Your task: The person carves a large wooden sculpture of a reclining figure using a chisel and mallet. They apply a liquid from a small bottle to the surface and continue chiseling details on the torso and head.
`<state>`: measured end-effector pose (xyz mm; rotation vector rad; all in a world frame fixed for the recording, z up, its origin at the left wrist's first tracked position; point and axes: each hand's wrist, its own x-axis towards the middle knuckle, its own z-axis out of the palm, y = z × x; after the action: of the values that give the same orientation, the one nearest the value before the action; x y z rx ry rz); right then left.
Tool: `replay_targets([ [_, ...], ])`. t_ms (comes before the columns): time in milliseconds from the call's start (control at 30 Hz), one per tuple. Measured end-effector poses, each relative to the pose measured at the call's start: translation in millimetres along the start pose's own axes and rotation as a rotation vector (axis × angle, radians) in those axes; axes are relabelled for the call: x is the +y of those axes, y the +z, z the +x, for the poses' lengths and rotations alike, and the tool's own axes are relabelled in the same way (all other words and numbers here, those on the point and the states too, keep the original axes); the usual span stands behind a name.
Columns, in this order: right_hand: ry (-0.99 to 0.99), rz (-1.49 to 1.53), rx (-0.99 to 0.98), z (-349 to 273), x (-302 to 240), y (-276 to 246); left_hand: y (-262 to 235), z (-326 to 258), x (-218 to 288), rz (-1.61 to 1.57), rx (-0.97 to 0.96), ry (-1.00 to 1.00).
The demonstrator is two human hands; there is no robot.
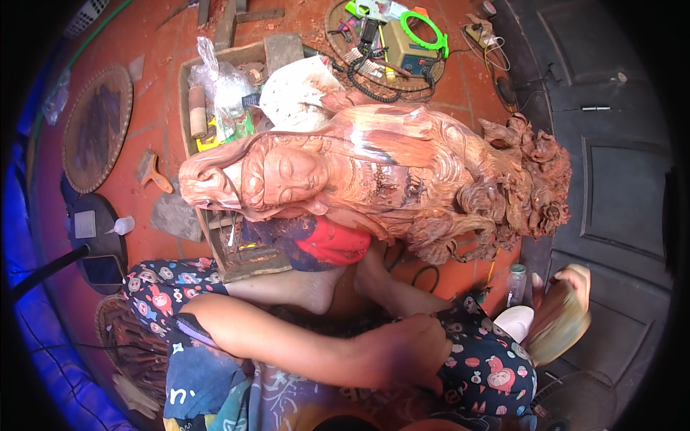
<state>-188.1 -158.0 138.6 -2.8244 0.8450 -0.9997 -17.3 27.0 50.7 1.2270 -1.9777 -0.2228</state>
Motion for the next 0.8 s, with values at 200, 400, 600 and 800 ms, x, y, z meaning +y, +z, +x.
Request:
replay_targets([
  [200,0.379,0.057,-0.104,47.1,21.9,-16.2,-43.2,16.9,3.1,0.071,-0.108,-0.119],
  [400,0.368,0.263,-0.249,139.0,49.2,1.8,-154.5,85.4,-98.4,-0.906,0.584,-0.696],
  [600,0.296,0.537,-0.277,191.7,40.5,73.7,-143.8,107.2,-158.2,-1.343,0.780,-0.583],
  [800,0.321,0.611,-0.347,201.3,35.5,91.4,-122.8,103.3,-183.5,-1.591,0.656,-0.548],
])
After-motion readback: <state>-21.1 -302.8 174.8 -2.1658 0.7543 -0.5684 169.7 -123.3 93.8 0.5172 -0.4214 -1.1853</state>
